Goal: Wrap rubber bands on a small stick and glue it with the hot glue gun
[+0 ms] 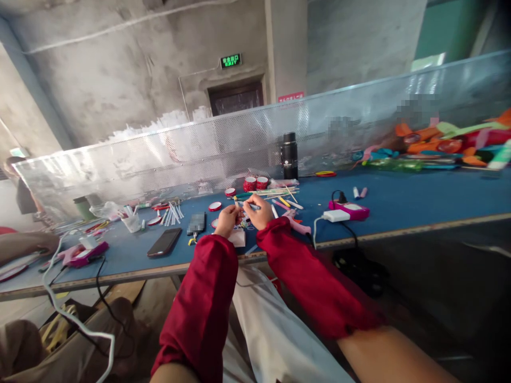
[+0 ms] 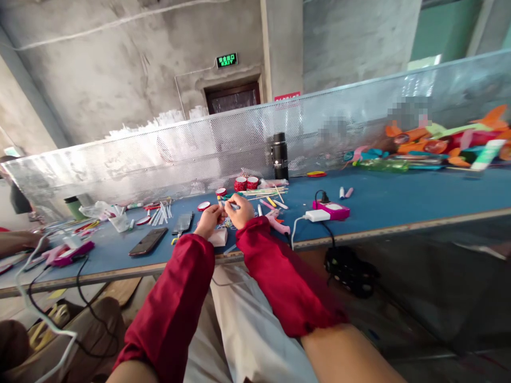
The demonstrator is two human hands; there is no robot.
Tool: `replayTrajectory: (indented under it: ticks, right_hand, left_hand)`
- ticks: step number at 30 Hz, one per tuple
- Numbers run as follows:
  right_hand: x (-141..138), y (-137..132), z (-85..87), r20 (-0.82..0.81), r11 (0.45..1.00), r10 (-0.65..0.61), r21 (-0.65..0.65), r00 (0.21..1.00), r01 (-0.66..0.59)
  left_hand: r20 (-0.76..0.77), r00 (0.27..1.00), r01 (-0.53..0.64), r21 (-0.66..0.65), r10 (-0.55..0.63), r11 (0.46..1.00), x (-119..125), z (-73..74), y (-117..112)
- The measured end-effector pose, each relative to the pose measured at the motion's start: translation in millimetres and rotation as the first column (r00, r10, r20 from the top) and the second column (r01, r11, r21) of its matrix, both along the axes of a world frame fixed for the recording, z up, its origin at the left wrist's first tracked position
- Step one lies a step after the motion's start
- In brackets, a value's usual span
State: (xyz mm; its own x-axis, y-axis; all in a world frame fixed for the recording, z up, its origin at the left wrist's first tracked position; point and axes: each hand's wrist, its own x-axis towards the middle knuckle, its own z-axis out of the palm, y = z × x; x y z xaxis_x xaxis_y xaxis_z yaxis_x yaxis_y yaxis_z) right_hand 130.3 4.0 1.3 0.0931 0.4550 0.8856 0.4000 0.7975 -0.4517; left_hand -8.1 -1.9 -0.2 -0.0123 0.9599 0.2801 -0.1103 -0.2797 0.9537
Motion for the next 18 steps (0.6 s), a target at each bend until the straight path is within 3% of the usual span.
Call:
replayTrajectory:
  ticks: [4,14,18]
  right_hand:
    - [2,2,0.4,-0.064,0.997,-0.078,0.019,0.995,0.080]
    - [-1,-7,3.0,-0.015,0.994,0.110,-0.011,0.994,-0.110]
    - [0,-3,1.5,-0.008,1.000,0.023,0.000,1.000,-0.023]
  left_hand:
    - [-0.012,1.000,-0.007,0.011,0.008,1.000,0,1.4,-2]
    - [-0.003,1.000,0.010,-0.013,-0.010,1.000,0,-2.1,3]
    - [-0.007,1.000,-0.011,-0.016,0.011,1.000,0,-1.1,2]
